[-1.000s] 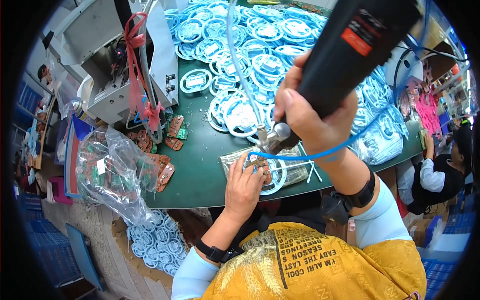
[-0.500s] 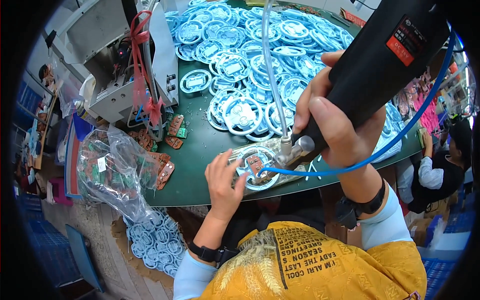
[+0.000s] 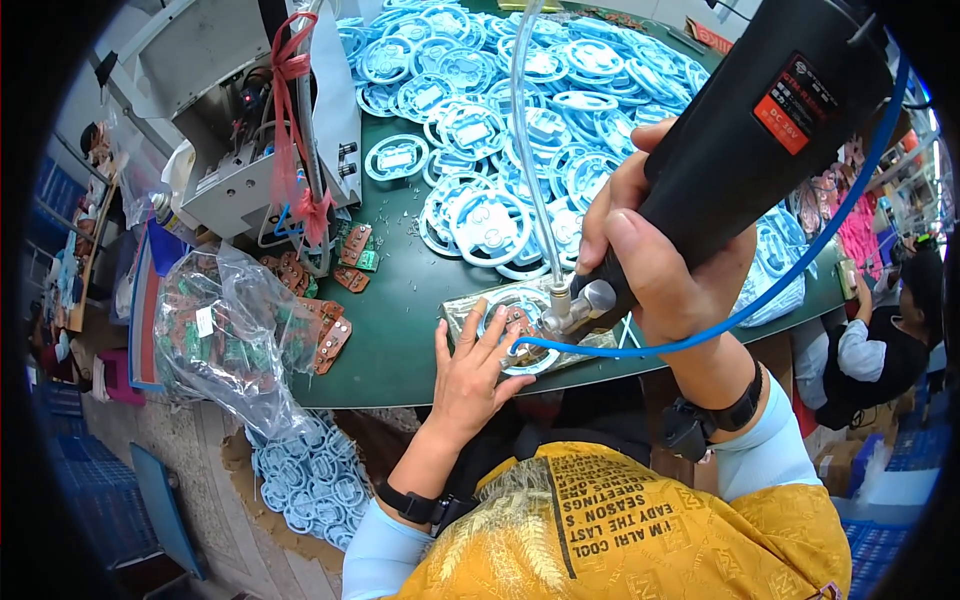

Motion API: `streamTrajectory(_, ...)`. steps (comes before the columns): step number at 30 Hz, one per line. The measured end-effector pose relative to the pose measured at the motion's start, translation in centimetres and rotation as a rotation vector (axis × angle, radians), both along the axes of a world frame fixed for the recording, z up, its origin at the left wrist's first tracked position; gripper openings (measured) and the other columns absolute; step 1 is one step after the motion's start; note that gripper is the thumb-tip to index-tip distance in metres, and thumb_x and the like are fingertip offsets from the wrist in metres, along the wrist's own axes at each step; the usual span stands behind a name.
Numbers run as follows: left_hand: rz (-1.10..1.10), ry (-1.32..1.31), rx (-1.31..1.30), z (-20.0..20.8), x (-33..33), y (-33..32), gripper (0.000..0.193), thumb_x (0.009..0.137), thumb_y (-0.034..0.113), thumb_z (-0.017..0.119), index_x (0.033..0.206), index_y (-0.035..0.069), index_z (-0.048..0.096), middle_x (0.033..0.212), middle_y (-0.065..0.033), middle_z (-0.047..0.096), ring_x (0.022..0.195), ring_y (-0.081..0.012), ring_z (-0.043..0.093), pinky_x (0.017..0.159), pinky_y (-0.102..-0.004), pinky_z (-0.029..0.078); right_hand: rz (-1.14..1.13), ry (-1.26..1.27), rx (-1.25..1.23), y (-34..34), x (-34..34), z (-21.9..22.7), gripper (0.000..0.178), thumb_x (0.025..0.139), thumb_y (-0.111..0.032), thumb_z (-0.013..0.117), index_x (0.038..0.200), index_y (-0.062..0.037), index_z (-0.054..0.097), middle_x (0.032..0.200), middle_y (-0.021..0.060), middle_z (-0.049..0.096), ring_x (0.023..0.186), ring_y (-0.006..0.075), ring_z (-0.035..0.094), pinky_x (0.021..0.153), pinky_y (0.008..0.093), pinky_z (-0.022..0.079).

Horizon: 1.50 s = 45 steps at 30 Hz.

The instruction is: The worker is assembling blue plastic toy components using an electric screwdriver/tool and manual placement.

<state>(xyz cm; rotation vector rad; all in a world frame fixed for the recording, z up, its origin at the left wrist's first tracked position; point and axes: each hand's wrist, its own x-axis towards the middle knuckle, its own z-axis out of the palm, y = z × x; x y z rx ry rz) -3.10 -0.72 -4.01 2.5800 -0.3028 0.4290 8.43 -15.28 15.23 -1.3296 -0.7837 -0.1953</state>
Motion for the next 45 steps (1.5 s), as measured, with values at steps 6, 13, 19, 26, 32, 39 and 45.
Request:
streamTrajectory(6,0.026,-0.001,0.006,-0.1,0.0,-0.5,0.070,0.070,0.033,0.082,0.132,0.011,0.057,0.147,-0.0068,0.047,0.142,-0.0300,0.034,0.107,-0.0652,0.022,-0.016,0.061,0.054,-0.2,-0.6,-0.2,0.047,0.081,0.000,0.059,0.125,0.0008,0.042,0.077,0.0082,0.052,0.062,0.0182,0.059,0.057,0.0302,0.050)
streamTrajectory(13,0.073,-0.024,0.020,-0.1,-0.1,-1.4,0.067,0.072,0.032,0.081,0.130,0.009,0.058,0.147,-0.0083,0.046,0.142,-0.0304,0.034,0.107,-0.0654,0.022,-0.020,0.168,0.206,-1.1,-1.9,-1.3,0.047,0.081,-0.003,0.059,0.125,-0.0044,0.041,0.082,0.0080,0.050,0.064,0.0186,0.056,0.058,0.0317,0.050)
streamTrajectory(19,0.073,-0.004,0.039,-0.3,-0.5,-0.9,0.067,0.072,0.034,0.080,0.131,0.009,0.057,0.147,-0.0086,0.046,0.142,-0.0302,0.034,0.108,-0.0645,0.023,0.006,0.033,0.042,-0.7,-0.7,2.5,0.054,0.083,-0.002,0.059,0.133,0.0056,0.040,0.079,0.0084,0.053,0.062,0.0181,0.059,0.057,0.0301,0.050)
streamTrajectory(26,0.038,-0.009,0.017,-0.3,-0.1,-0.6,0.067,0.072,0.037,0.080,0.130,0.009,0.059,0.146,-0.0090,0.047,0.141,-0.0298,0.035,0.109,-0.0642,0.022,-0.022,-0.101,0.018,-0.6,0.3,0.4,0.051,0.083,0.000,0.059,0.131,0.0067,0.041,0.079,0.0106,0.056,0.062,0.0183,0.061,0.056,0.0298,0.051)
streamTrajectory(32,0.037,-0.022,0.008,-0.5,-0.1,-0.6,0.067,0.072,0.036,0.080,0.129,0.009,0.059,0.146,-0.0092,0.047,0.141,-0.0304,0.035,0.110,-0.0638,0.022,-0.022,-0.068,-0.032,-0.7,0.5,-0.2,0.051,0.084,0.000,0.060,0.131,0.0044,0.042,0.079,0.0103,0.056,0.063,0.0185,0.062,0.057,0.0295,0.051)
streamTrajectory(39,0.033,-0.008,0.008,0.0,0.0,-0.7,0.067,0.072,0.035,0.080,0.130,0.009,0.058,0.146,-0.0095,0.047,0.141,-0.0309,0.034,0.109,-0.0639,0.022,-0.043,0.005,0.064,-0.6,-0.8,-0.8,0.044,0.081,0.003,0.057,0.123,0.0020,0.043,0.077,0.0098,0.054,0.062,0.0175,0.059,0.058,0.0295,0.051)
streamTrajectory(45,0.024,-0.015,0.052,0.1,0.2,-0.5,0.066,0.074,0.035,0.079,0.130,0.009,0.058,0.146,-0.0085,0.047,0.142,-0.0302,0.034,0.109,-0.0648,0.023,0.044,-0.007,0.046,-0.3,0.1,-1.1,0.052,0.080,0.008,0.056,0.129,0.0029,0.041,0.078,0.0082,0.054,0.061,0.0164,0.058,0.060,0.0305,0.051)
